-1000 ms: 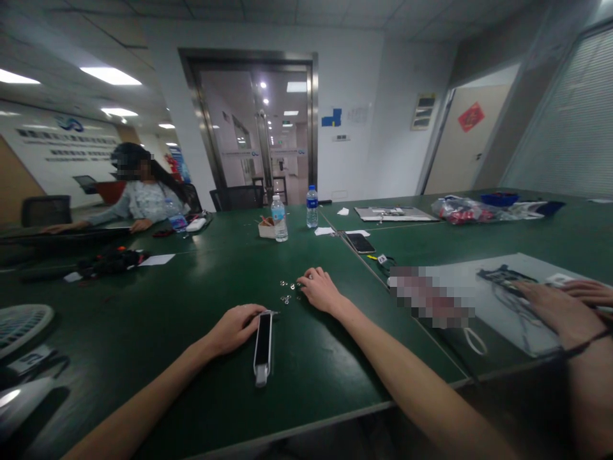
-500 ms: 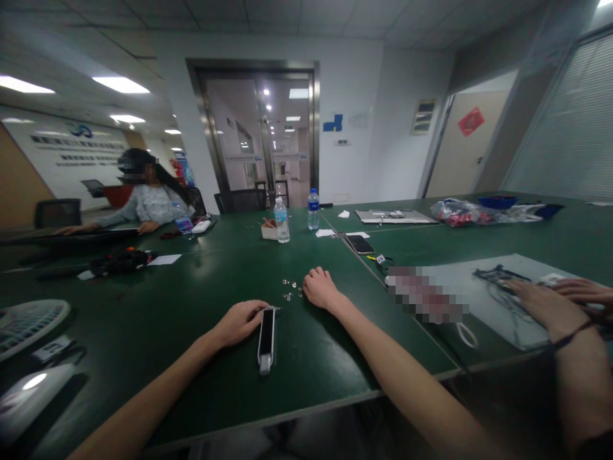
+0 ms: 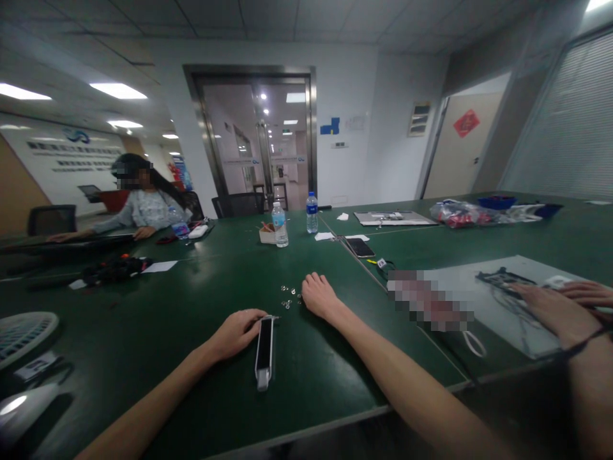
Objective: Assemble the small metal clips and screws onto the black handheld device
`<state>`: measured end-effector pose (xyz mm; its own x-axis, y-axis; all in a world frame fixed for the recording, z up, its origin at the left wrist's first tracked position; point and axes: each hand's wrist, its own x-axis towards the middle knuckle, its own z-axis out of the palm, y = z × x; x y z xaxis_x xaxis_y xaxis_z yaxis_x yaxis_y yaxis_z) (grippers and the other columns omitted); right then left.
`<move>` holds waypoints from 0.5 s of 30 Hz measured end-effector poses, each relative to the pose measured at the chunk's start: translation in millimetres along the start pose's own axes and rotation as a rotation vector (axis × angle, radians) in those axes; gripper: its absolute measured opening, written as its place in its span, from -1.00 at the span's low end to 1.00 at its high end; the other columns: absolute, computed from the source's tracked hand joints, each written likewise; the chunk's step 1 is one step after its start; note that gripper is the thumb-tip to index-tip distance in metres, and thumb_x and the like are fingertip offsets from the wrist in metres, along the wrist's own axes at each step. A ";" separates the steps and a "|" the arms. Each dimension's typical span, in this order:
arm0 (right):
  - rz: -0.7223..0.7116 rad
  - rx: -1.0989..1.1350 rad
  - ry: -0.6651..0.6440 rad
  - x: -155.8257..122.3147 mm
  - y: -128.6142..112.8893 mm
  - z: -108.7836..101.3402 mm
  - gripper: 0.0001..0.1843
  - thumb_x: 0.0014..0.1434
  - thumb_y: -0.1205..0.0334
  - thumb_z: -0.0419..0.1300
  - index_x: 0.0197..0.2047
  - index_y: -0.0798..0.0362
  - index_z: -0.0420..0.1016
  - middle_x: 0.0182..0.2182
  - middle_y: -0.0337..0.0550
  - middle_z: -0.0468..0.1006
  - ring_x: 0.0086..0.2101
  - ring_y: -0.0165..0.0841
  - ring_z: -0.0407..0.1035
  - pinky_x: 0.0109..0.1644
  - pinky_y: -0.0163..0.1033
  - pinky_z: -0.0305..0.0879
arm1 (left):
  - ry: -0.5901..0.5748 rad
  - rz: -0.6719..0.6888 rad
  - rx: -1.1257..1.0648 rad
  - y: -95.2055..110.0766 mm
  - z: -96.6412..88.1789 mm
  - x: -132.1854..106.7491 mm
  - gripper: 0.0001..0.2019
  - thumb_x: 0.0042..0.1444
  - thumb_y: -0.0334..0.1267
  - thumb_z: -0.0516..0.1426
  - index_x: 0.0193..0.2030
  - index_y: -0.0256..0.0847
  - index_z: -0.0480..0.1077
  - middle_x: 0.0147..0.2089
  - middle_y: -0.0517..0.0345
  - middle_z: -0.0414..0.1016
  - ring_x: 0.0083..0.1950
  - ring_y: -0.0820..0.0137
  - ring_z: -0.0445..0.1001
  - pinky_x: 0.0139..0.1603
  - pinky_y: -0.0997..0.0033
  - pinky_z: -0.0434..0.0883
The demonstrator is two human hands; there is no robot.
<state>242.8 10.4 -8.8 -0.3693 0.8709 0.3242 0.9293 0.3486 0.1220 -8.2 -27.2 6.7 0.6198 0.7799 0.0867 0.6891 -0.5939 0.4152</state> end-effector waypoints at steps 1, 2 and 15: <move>0.000 0.021 0.016 -0.4 -1.3 -2.5 -0.73 0.28 0.29 -0.08 -0.21 0.19 0.41 -0.21 0.12 0.41 -0.15 -0.16 0.22 -0.08 -0.10 0.15 | 0.000 0.009 0.000 -0.1 0.1 0.4 -0.68 0.27 -0.16 -0.09 0.03 -0.17 0.37 -0.04 0.10 0.48 -0.06 0.34 0.42 0.00 0.29 0.34; -0.003 0.052 0.033 -1.1 -3.3 -5.6 -0.74 0.28 0.27 -0.08 -0.22 0.18 0.40 -0.23 0.09 0.41 -0.17 -0.18 0.23 -0.09 -0.12 0.15 | 0.002 0.021 0.002 -0.1 0.2 0.8 -0.68 0.27 -0.16 -0.09 0.02 -0.17 0.37 -0.05 0.10 0.48 -0.07 0.34 0.43 0.00 0.29 0.34; -0.228 0.608 -0.021 -8.4 -29.8 -8.7 -0.85 0.26 0.28 0.05 -0.27 0.16 0.40 -0.32 -0.07 0.50 -0.28 -0.37 0.37 -0.17 -0.29 0.24 | 0.023 0.055 0.019 -4.8 4.6 3.1 -0.69 0.27 -0.17 -0.08 0.00 -0.19 0.38 -0.07 0.09 0.49 -0.08 0.34 0.44 -0.01 0.32 0.34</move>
<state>218.3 -10.3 -7.0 -0.5624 0.7566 0.3337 0.6604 0.6538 -0.3694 -7.9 -22.9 0.7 0.6485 0.7500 0.1300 0.6610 -0.6396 0.3924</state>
